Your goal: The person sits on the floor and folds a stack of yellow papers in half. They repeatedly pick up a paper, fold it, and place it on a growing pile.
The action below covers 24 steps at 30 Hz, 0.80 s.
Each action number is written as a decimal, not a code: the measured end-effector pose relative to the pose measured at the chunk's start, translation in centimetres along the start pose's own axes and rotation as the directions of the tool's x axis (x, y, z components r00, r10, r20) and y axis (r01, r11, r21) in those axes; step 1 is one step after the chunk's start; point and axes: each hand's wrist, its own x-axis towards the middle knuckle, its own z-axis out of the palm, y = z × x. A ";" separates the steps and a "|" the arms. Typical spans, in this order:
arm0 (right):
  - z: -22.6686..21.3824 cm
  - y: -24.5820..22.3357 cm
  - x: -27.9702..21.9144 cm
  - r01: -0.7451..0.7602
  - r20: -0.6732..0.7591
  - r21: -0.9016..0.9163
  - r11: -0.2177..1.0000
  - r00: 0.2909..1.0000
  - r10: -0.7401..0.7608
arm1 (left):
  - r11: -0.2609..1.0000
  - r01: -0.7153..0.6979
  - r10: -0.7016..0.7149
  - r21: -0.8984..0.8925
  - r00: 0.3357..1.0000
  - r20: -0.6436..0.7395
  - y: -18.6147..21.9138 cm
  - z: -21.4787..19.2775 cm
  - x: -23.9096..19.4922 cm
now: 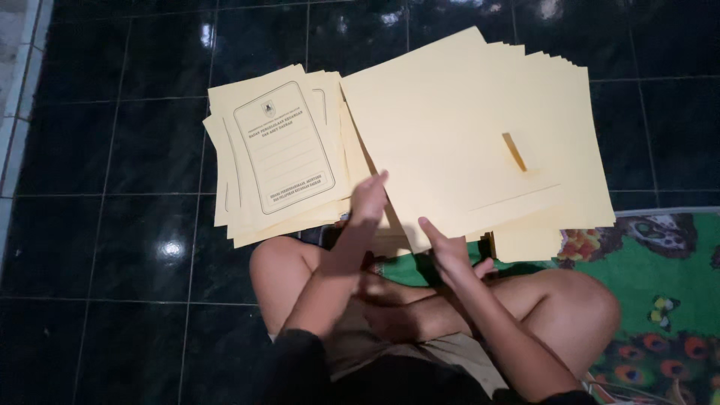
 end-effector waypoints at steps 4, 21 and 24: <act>-0.3 -1.7 -2.4 0.070 0.012 -0.186 0.980 0.998 -0.069 | 0.819 -0.047 0.138 -0.572 0.984 0.116 0.6 -2.6 4.6; -5.9 -9.3 -0.3 0.291 0.297 -0.444 0.848 0.940 -0.168 | 0.644 -0.331 0.599 -0.690 0.779 0.185 0.0 -5.8 3.9; -6.0 -8.6 4.6 0.356 0.341 -0.211 0.910 0.899 -0.273 | 0.792 -0.427 0.550 -0.437 0.810 0.204 -4.8 -6.3 6.1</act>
